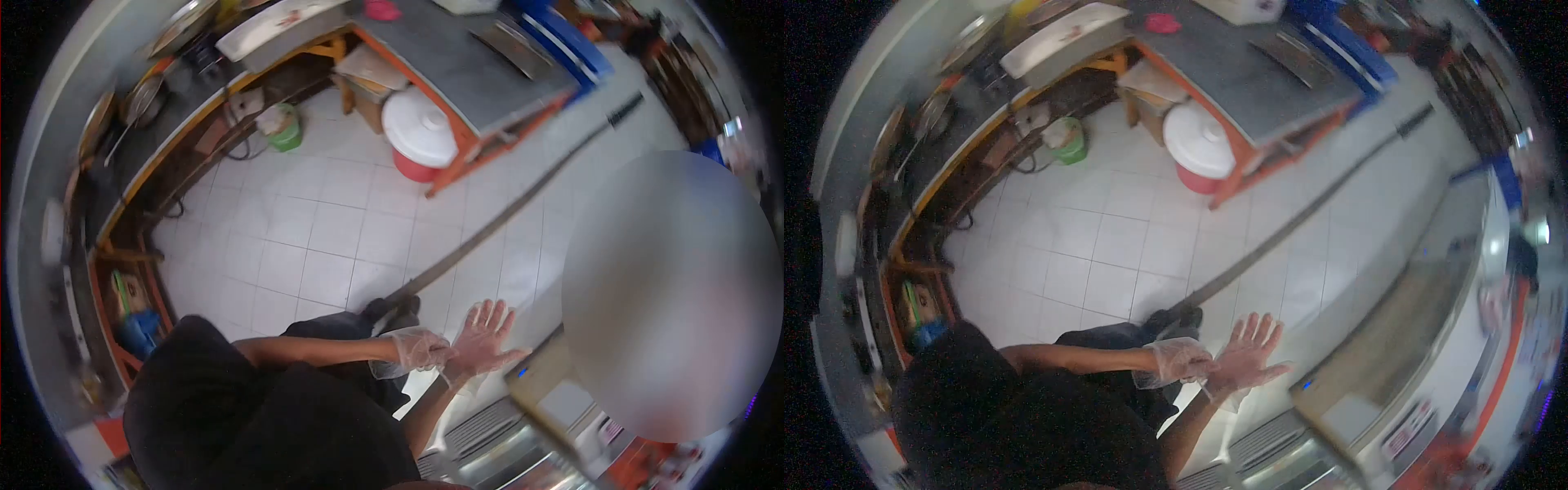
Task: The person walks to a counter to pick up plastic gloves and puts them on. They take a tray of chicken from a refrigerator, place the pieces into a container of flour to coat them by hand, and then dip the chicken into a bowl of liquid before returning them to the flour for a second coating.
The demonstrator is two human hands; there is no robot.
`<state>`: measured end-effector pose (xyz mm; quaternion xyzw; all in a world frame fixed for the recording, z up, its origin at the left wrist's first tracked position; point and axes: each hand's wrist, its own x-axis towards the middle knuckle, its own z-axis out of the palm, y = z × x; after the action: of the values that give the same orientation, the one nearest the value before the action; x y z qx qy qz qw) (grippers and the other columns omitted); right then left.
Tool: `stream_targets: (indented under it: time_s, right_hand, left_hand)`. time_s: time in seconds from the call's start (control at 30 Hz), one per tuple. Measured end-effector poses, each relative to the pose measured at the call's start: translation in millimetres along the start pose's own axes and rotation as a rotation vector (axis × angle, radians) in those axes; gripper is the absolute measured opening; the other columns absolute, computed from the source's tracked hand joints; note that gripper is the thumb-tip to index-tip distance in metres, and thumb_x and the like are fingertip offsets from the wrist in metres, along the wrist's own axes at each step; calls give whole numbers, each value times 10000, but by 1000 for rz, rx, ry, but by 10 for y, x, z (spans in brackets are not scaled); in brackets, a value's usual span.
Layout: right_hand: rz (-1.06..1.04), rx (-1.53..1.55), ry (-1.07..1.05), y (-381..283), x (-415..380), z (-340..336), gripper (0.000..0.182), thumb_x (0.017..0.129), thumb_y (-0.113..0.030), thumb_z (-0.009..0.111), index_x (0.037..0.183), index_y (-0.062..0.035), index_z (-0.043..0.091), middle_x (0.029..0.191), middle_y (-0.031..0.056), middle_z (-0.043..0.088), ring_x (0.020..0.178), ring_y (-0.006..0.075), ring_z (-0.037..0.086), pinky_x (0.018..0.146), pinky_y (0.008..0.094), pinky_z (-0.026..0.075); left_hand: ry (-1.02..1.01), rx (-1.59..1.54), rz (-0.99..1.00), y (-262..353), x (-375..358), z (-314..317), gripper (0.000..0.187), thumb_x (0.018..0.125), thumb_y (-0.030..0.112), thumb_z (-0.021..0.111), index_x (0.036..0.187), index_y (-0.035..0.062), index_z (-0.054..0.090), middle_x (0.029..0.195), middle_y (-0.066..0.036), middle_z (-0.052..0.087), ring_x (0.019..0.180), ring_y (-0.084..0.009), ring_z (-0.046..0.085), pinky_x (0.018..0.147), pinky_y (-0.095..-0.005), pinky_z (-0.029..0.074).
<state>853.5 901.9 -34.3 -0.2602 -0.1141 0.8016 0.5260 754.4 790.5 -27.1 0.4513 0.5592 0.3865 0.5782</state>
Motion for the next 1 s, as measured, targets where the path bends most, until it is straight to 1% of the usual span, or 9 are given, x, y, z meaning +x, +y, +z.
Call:
stream_targets:
  time_s: [0.27,0.4,0.43,0.53,0.57,0.77,0.83,0.9,1.0]
  right_hand:
    - [584,-248,-222,2335,1576,1681,985,806,-848,352,1452,-104,378,1466,159,404,1360,347,343,1100,560,236]
    - [469,-636,-517,3828,2638,2705,725,958,-621,415,1401,-46,424,1313,119,513,1204,263,486,1042,440,372]
    - [310,-706,-653,4290,2878,3038,535,999,-439,483,1313,-5,504,1224,90,554,1107,222,533,986,384,420]
    - [-33,-1193,-1107,5447,3192,4326,445,951,-338,577,1228,10,563,1080,137,632,983,240,599,904,374,463]
    - [-97,-1362,-1229,5881,3288,4718,446,932,-326,598,1227,6,568,1033,153,653,941,256,620,876,375,475]
    - [-529,-1733,-1967,9114,3741,5467,641,839,-511,655,1281,-52,580,1281,196,584,1114,326,601,918,378,486]
    - [-691,-1926,-2113,9520,3510,5530,764,779,-613,655,1325,-88,547,1334,227,540,1155,362,579,945,410,475]
    - [-265,-2177,-2085,9759,3140,5559,873,719,-689,649,1372,-127,507,1364,237,506,1181,374,558,970,435,462]
    - [-699,-2299,-2200,9818,2746,5390,855,733,-612,680,1410,-140,456,1343,248,513,1205,372,539,992,434,453]
  left_hand:
    - [597,71,246,-501,18,-2475,306,934,326,605,809,47,602,703,-93,534,666,-244,523,627,-385,434]
    - [1226,105,37,-725,-270,-4338,285,930,317,607,859,42,629,899,-156,658,835,-282,631,752,-365,495]
    - [1371,-439,403,-932,-297,-4834,261,923,294,618,888,37,642,946,-175,667,873,-289,642,788,-371,503]
    - [1973,125,290,-1071,-791,-6311,160,906,188,622,931,32,650,892,-190,658,789,-328,624,729,-422,507]
    - [2036,824,-37,-911,-1043,-6733,165,905,188,606,937,30,638,857,-186,644,697,-345,598,678,-429,503]
    - [1773,874,-701,-1323,-1496,-8497,404,949,320,533,655,56,620,631,-170,596,549,-363,583,526,-471,463]
    - [1791,883,-702,-1315,-1473,-8482,462,944,342,531,583,61,596,565,-169,562,493,-370,555,504,-477,453]
    - [1815,928,-675,-1415,-1518,-8527,493,930,348,538,530,64,582,521,-158,543,466,-354,544,481,-471,443]
    - [1950,979,-579,-1618,-1558,-8681,484,921,349,542,529,69,587,512,-140,544,444,-330,535,455,-459,430]
